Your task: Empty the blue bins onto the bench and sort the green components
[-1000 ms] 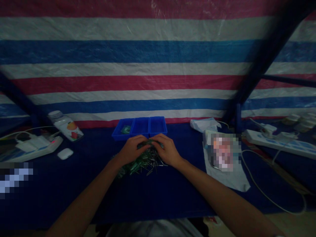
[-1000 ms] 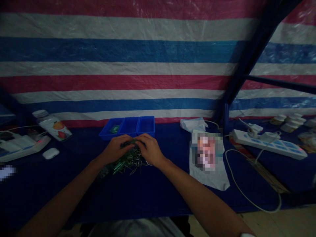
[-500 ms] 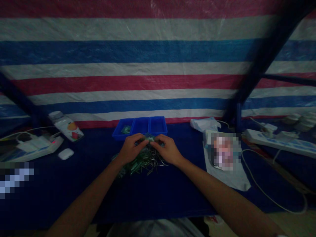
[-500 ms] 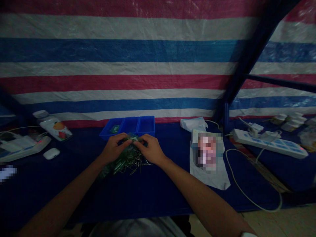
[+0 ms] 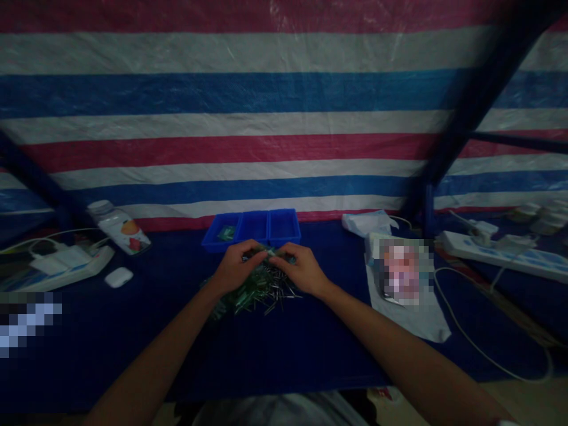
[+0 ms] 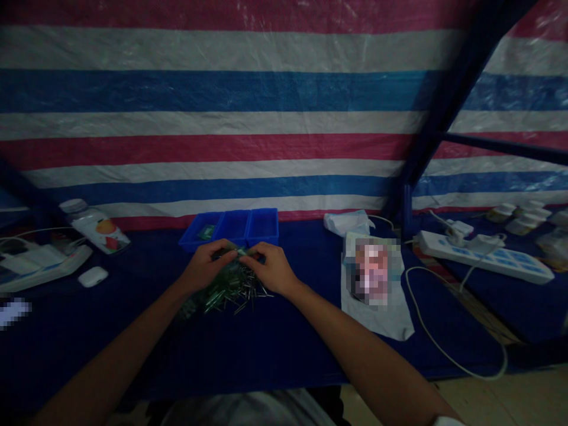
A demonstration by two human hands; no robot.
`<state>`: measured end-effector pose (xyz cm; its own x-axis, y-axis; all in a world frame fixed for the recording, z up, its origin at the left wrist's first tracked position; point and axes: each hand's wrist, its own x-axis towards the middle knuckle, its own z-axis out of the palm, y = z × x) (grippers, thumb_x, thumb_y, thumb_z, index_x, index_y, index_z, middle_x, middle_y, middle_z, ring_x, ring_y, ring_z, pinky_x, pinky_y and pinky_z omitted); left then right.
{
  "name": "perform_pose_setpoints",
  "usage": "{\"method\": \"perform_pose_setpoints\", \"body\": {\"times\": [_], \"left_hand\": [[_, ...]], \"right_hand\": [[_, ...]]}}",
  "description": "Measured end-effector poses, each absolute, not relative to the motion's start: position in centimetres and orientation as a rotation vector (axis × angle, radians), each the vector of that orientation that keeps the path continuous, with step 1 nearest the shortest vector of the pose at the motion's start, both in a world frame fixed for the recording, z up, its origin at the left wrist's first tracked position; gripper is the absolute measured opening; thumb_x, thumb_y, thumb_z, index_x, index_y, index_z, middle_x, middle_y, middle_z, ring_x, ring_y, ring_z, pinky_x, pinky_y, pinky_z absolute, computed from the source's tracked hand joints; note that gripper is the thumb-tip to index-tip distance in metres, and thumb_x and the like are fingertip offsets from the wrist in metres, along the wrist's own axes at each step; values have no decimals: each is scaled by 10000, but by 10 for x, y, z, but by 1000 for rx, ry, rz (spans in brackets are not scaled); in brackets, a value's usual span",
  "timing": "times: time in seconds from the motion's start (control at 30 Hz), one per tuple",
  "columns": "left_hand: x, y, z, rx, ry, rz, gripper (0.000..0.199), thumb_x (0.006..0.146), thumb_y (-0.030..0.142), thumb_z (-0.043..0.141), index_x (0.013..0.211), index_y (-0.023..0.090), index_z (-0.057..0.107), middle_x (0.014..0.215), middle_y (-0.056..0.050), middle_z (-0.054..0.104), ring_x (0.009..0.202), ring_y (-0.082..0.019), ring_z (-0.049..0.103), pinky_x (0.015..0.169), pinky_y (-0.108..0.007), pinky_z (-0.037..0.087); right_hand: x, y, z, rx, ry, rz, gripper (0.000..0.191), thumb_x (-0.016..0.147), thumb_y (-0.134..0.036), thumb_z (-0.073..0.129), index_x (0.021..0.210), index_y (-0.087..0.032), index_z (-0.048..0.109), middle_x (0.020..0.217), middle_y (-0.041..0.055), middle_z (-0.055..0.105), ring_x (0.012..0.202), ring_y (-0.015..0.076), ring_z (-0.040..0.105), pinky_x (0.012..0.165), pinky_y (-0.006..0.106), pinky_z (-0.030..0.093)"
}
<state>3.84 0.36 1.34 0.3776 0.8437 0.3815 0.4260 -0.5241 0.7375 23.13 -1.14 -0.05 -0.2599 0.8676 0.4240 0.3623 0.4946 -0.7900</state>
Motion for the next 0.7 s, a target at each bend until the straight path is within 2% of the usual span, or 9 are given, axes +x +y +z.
{"method": "perform_pose_setpoints", "body": {"times": [0.2, 0.47, 0.7], "left_hand": [[39, 5, 12, 2031, 1096, 1027, 219, 869, 357, 545, 804, 163, 623, 728, -9, 615, 660, -138, 533, 617, -269, 435], [41, 6, 7, 1968, 1094, 997, 243, 877, 393, 542, 865, 160, 609, 754, -12, 606, 687, -148, 547, 597, -259, 451], [41, 6, 8, 1957, 1085, 992, 250, 858, 399, 556, 842, 156, 612, 737, -3, 615, 664, -145, 556, 611, -266, 457]], "right_hand": [[231, -9, -3, -1013, -1858, 724, 173, 887, -296, 577, 790, -177, 656, 766, -1, 625, 713, 120, 560, 676, 251, 422], [230, -9, -5, -1012, -1824, 694, 165, 879, -283, 581, 770, -178, 647, 744, -2, 618, 698, 121, 553, 667, 252, 413], [230, -8, -7, -1031, -1825, 681, 159, 877, -281, 586, 773, -177, 647, 757, -1, 633, 706, 119, 566, 670, 253, 426]]}}
